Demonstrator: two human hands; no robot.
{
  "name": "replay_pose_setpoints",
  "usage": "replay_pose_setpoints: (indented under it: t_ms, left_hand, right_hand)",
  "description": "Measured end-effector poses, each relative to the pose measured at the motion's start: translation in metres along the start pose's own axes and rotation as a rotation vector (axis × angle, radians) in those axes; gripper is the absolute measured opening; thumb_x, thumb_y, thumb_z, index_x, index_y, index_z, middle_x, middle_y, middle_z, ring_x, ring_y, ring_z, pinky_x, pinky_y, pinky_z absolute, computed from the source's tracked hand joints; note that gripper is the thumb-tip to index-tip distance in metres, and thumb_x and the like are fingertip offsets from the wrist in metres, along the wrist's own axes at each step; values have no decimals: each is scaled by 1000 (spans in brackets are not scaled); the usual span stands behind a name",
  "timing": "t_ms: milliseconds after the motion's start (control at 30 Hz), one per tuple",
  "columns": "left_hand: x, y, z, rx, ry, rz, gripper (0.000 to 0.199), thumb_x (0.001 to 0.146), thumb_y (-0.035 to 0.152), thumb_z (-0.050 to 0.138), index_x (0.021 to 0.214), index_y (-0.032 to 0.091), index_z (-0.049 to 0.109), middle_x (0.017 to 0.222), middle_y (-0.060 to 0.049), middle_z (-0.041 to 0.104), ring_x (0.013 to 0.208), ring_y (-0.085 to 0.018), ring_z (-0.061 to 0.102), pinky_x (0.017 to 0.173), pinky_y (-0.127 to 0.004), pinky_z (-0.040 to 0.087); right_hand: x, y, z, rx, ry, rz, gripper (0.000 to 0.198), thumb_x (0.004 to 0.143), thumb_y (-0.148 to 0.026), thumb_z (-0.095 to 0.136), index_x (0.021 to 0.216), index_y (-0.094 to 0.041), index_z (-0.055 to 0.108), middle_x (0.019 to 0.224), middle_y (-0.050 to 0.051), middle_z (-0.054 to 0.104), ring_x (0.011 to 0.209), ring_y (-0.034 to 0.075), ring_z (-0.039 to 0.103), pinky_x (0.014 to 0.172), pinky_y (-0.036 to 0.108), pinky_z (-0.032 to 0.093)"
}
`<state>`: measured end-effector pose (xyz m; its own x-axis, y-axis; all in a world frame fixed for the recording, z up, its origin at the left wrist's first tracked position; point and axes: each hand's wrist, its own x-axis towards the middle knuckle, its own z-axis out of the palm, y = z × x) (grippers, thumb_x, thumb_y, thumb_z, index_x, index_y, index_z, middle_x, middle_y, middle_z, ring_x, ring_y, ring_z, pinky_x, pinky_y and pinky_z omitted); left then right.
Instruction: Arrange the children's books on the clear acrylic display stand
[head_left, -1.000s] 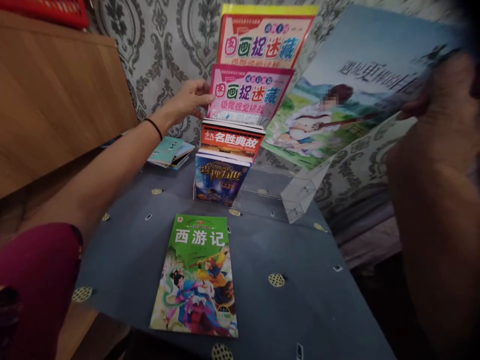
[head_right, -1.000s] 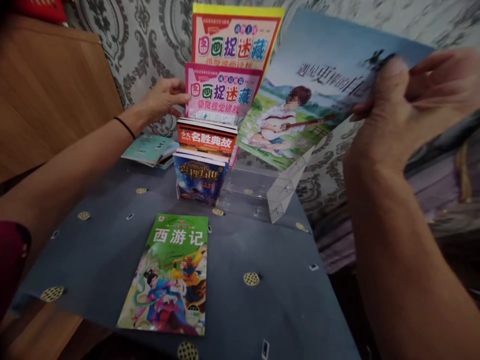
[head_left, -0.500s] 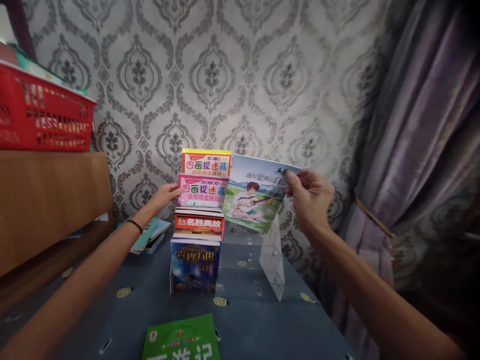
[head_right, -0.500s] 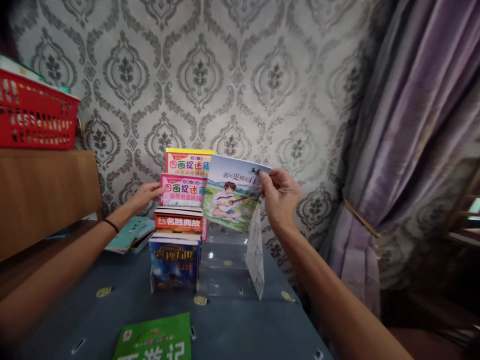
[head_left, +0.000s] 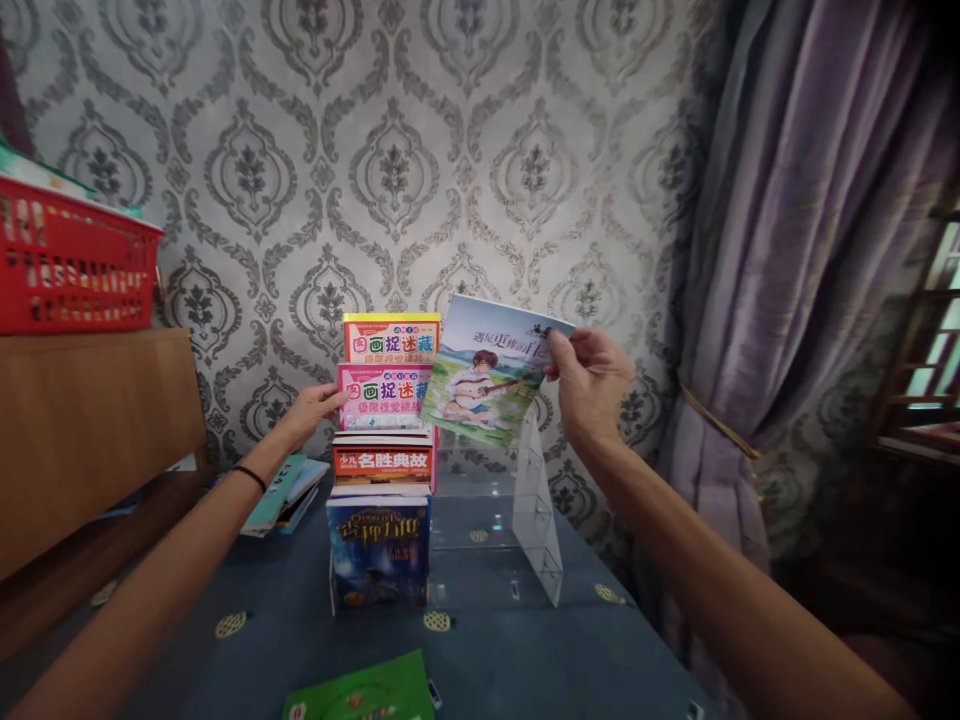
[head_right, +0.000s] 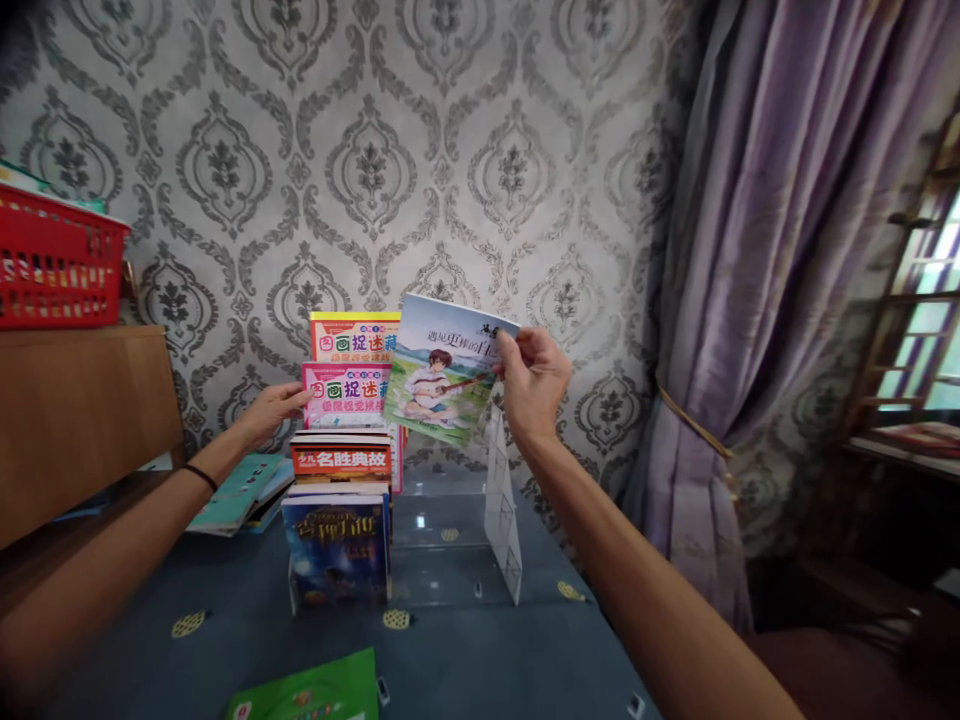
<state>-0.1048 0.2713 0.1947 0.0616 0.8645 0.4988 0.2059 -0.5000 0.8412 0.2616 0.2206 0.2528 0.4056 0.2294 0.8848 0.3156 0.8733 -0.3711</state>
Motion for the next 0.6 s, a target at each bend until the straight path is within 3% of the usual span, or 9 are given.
replay_pose_setpoints:
  t_ms: [233,600]
  left_hand:
    - [1,-1,-2,9,-5,-6,68,55,72,81,93,16,77,89,-7,77,82,-23,65,65,-28,45]
    - [1,-1,-2,-25,-15,-5,62,58,68,83,92,16,77,87,-6,76,81,-21,66,67,-28,48]
  right_hand:
    - [-1,3,24,92,33,7,36,82,-54,69,73,-23,52,57,-8,48,47,11,50,46,24,43]
    - [-53,20,69,198,-267,182,29,84,-50,63,75,-24,53,61,-6,51,52,11,49,52,26,44]
